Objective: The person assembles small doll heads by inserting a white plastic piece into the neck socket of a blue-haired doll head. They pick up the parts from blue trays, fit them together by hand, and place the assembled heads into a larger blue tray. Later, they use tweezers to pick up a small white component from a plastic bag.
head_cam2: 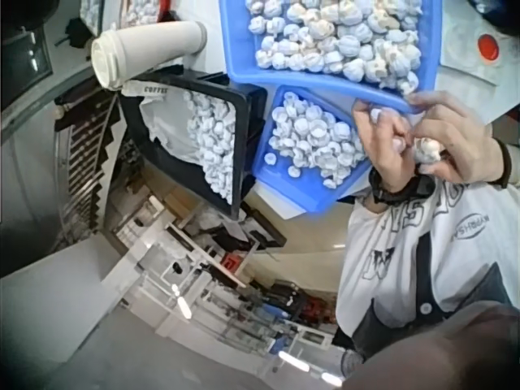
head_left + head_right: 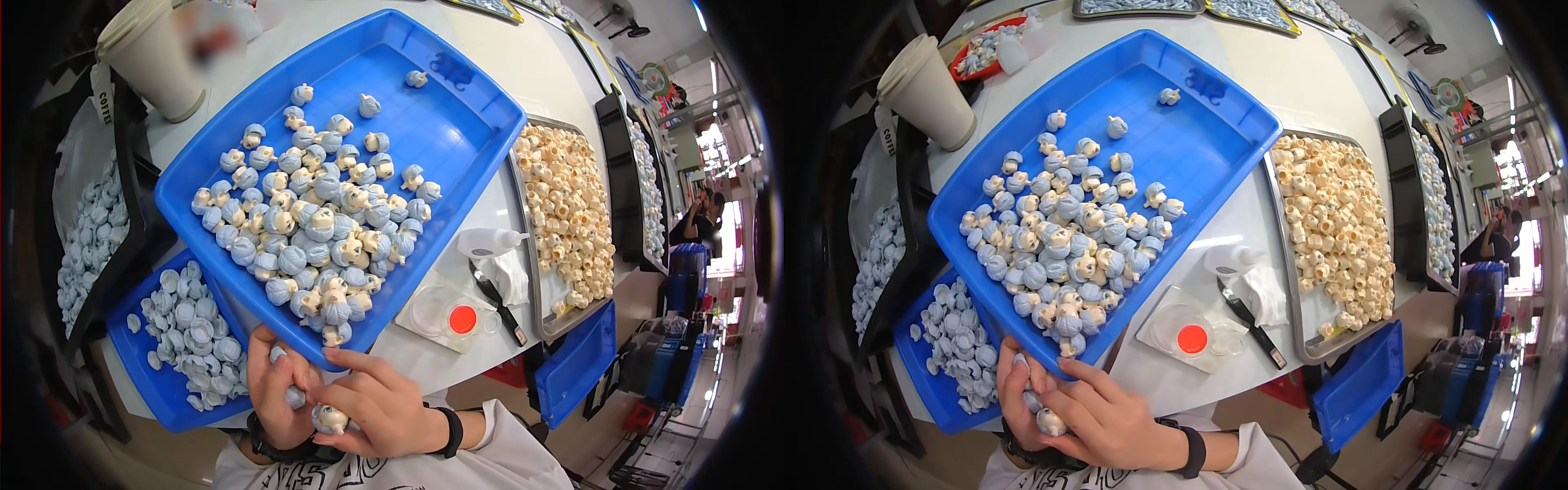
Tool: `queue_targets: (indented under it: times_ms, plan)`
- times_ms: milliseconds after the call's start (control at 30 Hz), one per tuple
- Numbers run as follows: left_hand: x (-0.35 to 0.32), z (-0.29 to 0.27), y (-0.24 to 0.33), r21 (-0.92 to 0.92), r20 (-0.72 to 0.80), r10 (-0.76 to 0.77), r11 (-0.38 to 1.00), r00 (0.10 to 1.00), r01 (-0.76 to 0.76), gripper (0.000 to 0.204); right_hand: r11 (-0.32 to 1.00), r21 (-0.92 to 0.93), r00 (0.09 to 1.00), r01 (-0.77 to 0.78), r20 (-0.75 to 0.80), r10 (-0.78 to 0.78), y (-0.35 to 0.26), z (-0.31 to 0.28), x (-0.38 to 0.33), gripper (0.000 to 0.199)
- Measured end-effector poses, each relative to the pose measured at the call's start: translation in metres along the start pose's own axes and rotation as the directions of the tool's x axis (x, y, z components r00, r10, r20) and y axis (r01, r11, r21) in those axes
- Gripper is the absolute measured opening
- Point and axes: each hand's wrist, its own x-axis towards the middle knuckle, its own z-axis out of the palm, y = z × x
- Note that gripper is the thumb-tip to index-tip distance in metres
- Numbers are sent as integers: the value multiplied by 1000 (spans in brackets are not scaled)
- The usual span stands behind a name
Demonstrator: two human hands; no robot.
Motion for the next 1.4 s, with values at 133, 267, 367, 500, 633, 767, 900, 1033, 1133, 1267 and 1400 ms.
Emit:
queue_targets:
  times_ms: [133, 267, 367, 500, 633, 767, 900, 1033, 1133, 1267, 1400]
  plan:
    - [-2, -4, 0, 82, 11, 18, 996, 1000, -19, 42, 999, 24, 999, -29, 14, 29, -2, -3, 1, 44]
    - [-3, 4, 1, 133, 7, -21, 991, 1000, 20, 45, 991, 25, 990, -128, -51, 129, -1, -12, 12, 46]
    - [-11, 6, 1, 108, -23, -71, 991, 997, 73, 46, 970, -193, 988, -146, -76, 133, 0, -11, 23, 51]
    - [-16, 9, -5, 152, 50, -33, 988, 998, 25, 44, 958, -191, 976, -214, -85, 201, -4, -12, 23, 63]
    - [-16, 5, -4, 125, 82, -47, 992, 996, 36, 43, 984, -163, 977, -76, -211, 40, -12, -33, -3, 57]
    - [-17, 3, 2, 181, 84, -40, 983, 996, 24, 44, 819, -470, 896, -330, -430, 114, 6, -104, -50, 16]
    - [-16, 4, 1, 205, 100, -55, 978, 993, 33, 46, 470, -545, 708, -694, -637, 305, 43, -158, -103, 25]
    - [-14, 5, 3, 202, 90, -78, 978, 993, 59, 46, 452, -627, 768, -635, -573, 285, 58, -160, -125, 24]
    - [-14, 5, 4, 210, 93, -72, 976, 993, 51, 45, 512, -641, 804, -572, -562, 196, 76, -158, -133, 25]
    - [-14, 6, 2, 193, 63, -59, 980, 996, 46, 45, 496, -696, 838, -518, -528, 134, 86, -158, -139, 27]
    - [-13, 9, 0, 159, 20, -58, 986, 998, 54, 46, 490, -688, 819, -535, -564, 102, 88, -154, -135, 28]
